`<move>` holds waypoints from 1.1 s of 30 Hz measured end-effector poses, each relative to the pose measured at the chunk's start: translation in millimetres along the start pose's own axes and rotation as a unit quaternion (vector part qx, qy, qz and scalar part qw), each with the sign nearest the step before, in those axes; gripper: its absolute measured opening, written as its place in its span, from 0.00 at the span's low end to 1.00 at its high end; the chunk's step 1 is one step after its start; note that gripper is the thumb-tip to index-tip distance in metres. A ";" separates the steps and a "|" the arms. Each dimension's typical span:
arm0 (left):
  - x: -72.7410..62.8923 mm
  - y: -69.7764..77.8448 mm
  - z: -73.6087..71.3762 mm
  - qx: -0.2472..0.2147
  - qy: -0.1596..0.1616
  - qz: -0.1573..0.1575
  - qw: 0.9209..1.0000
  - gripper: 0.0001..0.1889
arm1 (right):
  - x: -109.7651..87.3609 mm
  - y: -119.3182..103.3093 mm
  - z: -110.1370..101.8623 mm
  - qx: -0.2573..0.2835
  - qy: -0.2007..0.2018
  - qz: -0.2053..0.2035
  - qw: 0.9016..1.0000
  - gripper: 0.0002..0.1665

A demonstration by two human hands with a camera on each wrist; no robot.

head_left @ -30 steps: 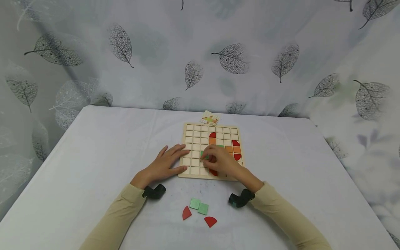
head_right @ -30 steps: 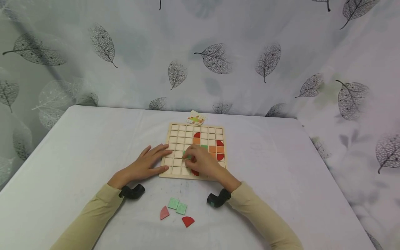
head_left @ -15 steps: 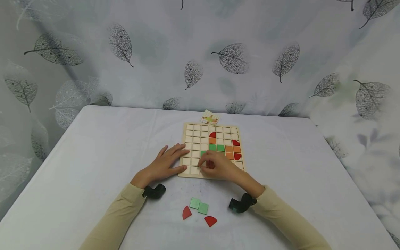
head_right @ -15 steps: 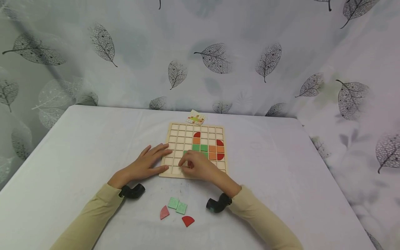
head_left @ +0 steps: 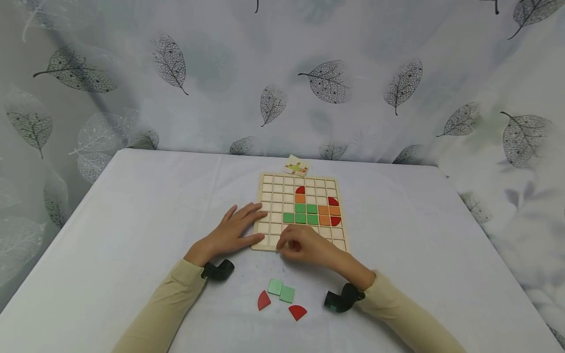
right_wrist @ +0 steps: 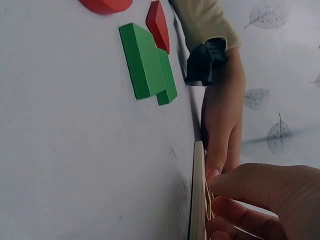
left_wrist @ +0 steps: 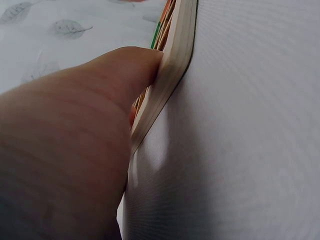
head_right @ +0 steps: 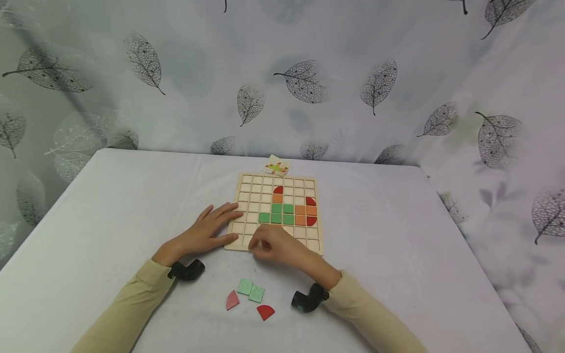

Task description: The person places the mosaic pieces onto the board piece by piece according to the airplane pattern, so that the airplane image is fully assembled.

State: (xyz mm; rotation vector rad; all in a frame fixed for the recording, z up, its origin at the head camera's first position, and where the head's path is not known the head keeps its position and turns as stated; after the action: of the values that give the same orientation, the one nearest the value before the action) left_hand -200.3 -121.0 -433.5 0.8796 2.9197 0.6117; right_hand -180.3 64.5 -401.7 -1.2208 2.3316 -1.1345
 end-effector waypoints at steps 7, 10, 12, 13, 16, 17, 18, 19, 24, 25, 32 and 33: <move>0.0 1.1 -1.1 0.003 0.006 0.002 1.000 0.30 | -4.1 -8.9 9.8 0.023 -0.043 -0.010 0.999 0.05; -0.2 1.4 -0.9 0.003 0.006 0.003 1.000 0.30 | -4.8 -10.0 13.0 0.024 -0.054 0.003 0.998 0.06; -0.5 1.7 -0.9 0.000 0.003 0.002 1.000 0.31 | -5.3 -9.9 15.6 0.027 -0.065 0.002 0.998 0.06; -0.7 1.7 -0.8 -0.001 0.001 0.002 1.000 0.31 | -5.7 -9.9 17.1 0.030 -0.072 0.001 0.997 0.06; -0.9 1.8 -1.1 0.001 0.000 0.002 1.000 0.31 | -7.0 -10.9 22.5 0.045 -0.107 -0.004 0.993 0.09; -1.0 1.8 -1.3 0.000 0.000 0.001 1.000 0.31 | -7.5 -11.5 24.3 0.049 -0.120 -0.005 0.992 0.11; -1.0 1.7 -1.4 0.001 0.000 0.001 1.000 0.31 | -8.1 -12.0 25.9 0.051 -0.132 -0.004 0.990 0.13; -1.1 1.8 -1.4 0.003 0.001 0.002 1.000 0.31 | -8.7 -12.1 27.1 0.053 -0.141 -0.001 0.989 0.15; -1.1 1.9 -1.3 0.004 -0.001 0.000 1.000 0.31 | -10.3 -14.6 29.5 0.053 -0.169 -0.002 0.984 0.21; -1.2 2.0 -1.4 0.005 0.000 0.001 1.000 0.31 | -10.3 -15.3 29.6 0.054 -0.172 -0.006 0.984 0.20; -1.5 2.7 -2.1 0.004 0.005 0.001 1.000 0.30 | -9.1 -15.7 29.7 0.055 -0.175 -0.024 0.983 0.13; -1.5 2.7 -2.2 0.004 0.004 0.001 1.000 0.31 | -8.8 -15.5 29.5 0.055 -0.171 -0.022 0.983 0.13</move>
State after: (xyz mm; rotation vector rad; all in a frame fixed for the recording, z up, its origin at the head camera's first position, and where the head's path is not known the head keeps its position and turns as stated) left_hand -197.9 -120.5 -430.6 0.8815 2.9314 0.6073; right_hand -149.8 51.0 -410.4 -1.3143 1.9719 -0.9632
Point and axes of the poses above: each hand's wrist, its own x-axis towards the middle knuckle, its own z-axis out of the palm, y = z × x, the point moved 5 cm from there along x, towards the middle knuckle, and after that the axes turned 10 degrees about x, right-handed, at the moved point
